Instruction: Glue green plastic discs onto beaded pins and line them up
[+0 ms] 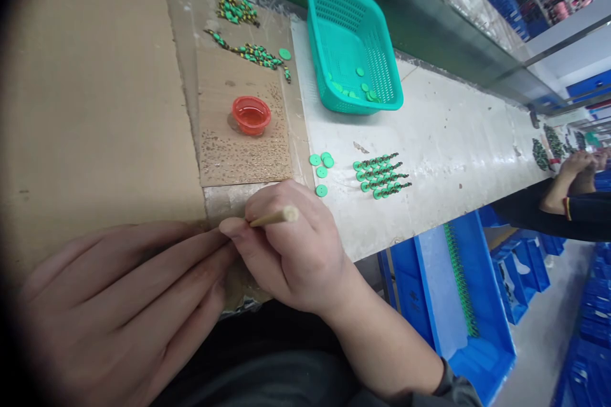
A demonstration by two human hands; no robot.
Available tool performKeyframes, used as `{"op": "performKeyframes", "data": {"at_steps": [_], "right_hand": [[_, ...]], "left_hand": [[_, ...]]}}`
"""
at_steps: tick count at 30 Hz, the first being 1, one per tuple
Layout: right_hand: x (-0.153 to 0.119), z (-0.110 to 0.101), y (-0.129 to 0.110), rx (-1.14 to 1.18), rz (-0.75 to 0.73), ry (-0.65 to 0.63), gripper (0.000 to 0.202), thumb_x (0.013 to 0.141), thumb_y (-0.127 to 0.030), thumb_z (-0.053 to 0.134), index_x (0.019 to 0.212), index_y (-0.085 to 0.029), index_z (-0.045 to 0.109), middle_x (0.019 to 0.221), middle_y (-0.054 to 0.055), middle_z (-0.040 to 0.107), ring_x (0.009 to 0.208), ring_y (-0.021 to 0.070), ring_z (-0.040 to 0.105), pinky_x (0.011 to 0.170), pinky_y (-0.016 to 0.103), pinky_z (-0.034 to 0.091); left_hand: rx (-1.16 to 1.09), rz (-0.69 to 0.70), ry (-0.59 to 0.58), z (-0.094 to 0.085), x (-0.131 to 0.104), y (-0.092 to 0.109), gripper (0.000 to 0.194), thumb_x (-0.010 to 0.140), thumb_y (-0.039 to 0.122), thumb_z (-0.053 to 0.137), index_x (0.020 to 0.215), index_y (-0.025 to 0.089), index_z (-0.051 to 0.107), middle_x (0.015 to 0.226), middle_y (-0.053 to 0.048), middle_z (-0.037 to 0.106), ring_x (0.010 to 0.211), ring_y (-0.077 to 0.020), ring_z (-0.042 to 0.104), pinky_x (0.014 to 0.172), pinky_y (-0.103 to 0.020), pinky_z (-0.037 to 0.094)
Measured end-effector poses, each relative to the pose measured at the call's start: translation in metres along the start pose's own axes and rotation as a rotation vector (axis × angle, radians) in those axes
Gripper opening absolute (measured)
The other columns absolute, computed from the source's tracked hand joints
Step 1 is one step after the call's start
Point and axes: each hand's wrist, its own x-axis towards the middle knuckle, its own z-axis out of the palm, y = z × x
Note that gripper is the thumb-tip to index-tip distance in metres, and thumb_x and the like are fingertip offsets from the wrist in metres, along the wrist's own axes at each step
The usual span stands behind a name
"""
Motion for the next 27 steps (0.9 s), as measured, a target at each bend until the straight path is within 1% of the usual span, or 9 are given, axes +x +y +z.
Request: {"op": "performKeyframes", "data": {"at_steps": [4, 6, 8, 11, 13, 15, 18, 22, 27], "right_hand": [[-0.002, 0.001, 0.001, 0.019, 0.032, 0.011, 0.018, 0.112, -0.011, 0.073, 0.108, -0.026, 0.063, 0.095, 0.0, 0.076, 0.085, 0.0178, 0.075, 0.078, 0.035, 0.068], [-0.002, 0.002, 0.002, 0.057, 0.027, 0.053, 0.016, 0.113, -0.012, 0.073, 0.109, -0.026, 0.065, 0.095, 0.001, 0.076, 0.085, 0.0181, 0.076, 0.078, 0.036, 0.068], [-0.001, 0.002, 0.002, 0.095, 0.051, 0.141, 0.012, 0.115, -0.015, 0.07, 0.111, -0.026, 0.067, 0.095, 0.002, 0.076, 0.086, 0.0188, 0.076, 0.078, 0.037, 0.069], [0.001, 0.002, -0.001, 0.095, 0.12, 0.335, 0.012, 0.119, -0.021, 0.069, 0.108, -0.026, 0.069, 0.091, 0.002, 0.073, 0.083, 0.0191, 0.075, 0.074, 0.036, 0.068], [0.0, 0.0, -0.003, 0.099, 0.152, 0.462, 0.016, 0.12, -0.025, 0.071, 0.104, -0.026, 0.068, 0.084, -0.001, 0.067, 0.072, 0.0169, 0.069, 0.066, 0.033, 0.063], [-0.005, -0.004, -0.005, 0.144, 0.213, 0.527, 0.016, 0.121, -0.027, 0.069, 0.105, -0.028, 0.067, 0.077, -0.005, 0.06, 0.061, 0.0145, 0.06, 0.058, 0.03, 0.056], [-0.019, -0.01, -0.008, 0.217, 0.324, 0.522, 0.013, 0.122, -0.025, 0.066, 0.109, -0.029, 0.068, 0.074, -0.007, 0.059, 0.054, 0.0132, 0.057, 0.051, 0.026, 0.051], [-0.034, -0.019, -0.014, 0.249, 0.374, 0.454, 0.011, 0.117, -0.02, 0.069, 0.111, -0.028, 0.073, 0.082, -0.003, 0.073, 0.063, 0.0157, 0.073, 0.059, 0.029, 0.065], [-0.035, -0.03, -0.014, 0.273, 0.328, 0.252, 0.017, 0.109, -0.01, 0.072, 0.114, -0.025, 0.079, 0.096, 0.005, 0.088, 0.083, 0.0212, 0.088, 0.072, 0.032, 0.075]], "left_hand": [[0.006, -0.008, 0.006, 0.002, -0.002, -0.002, 0.035, 0.116, 0.025, 0.066, 0.149, 0.027, 0.077, 0.157, -0.003, 0.08, 0.143, -0.0371, 0.073, 0.122, -0.062, 0.055], [0.008, -0.001, 0.019, 0.005, -0.003, -0.004, 0.036, 0.116, 0.027, 0.066, 0.15, 0.028, 0.078, 0.159, -0.001, 0.079, 0.143, -0.036, 0.073, 0.122, -0.062, 0.055], [0.013, 0.014, 0.038, 0.006, -0.003, -0.005, 0.037, 0.116, 0.029, 0.066, 0.152, 0.028, 0.078, 0.161, -0.001, 0.079, 0.142, -0.0351, 0.073, 0.122, -0.061, 0.056], [0.019, -0.011, 0.038, 0.006, 0.0, -0.003, 0.043, 0.118, 0.032, 0.066, 0.16, 0.029, 0.074, 0.157, -0.002, 0.081, 0.137, -0.0331, 0.075, 0.12, -0.059, 0.056], [0.02, -0.035, 0.027, 0.005, 0.002, -0.002, 0.044, 0.12, 0.035, 0.066, 0.163, 0.029, 0.072, 0.153, -0.001, 0.083, 0.133, -0.0319, 0.076, 0.118, -0.058, 0.055], [0.021, -0.034, 0.026, 0.004, 0.002, -0.001, 0.043, 0.121, 0.037, 0.065, 0.162, 0.029, 0.072, 0.15, 0.0, 0.084, 0.131, -0.0312, 0.075, 0.115, -0.058, 0.054], [0.025, -0.037, 0.016, 0.004, 0.004, -0.001, 0.04, 0.121, 0.036, 0.066, 0.16, 0.03, 0.074, 0.149, 0.0, 0.085, 0.13, -0.0305, 0.076, 0.115, -0.057, 0.053], [0.049, -0.037, 0.022, 0.002, 0.013, 0.001, 0.037, 0.122, 0.034, 0.065, 0.157, 0.029, 0.075, 0.145, 0.0, 0.086, 0.127, -0.0297, 0.074, 0.114, -0.055, 0.052], [0.112, 0.083, -0.009, -0.008, 0.032, 0.002, 0.031, 0.119, 0.018, 0.063, 0.148, 0.017, 0.076, 0.135, -0.006, 0.088, 0.118, -0.0283, 0.072, 0.103, -0.051, 0.051]]}}
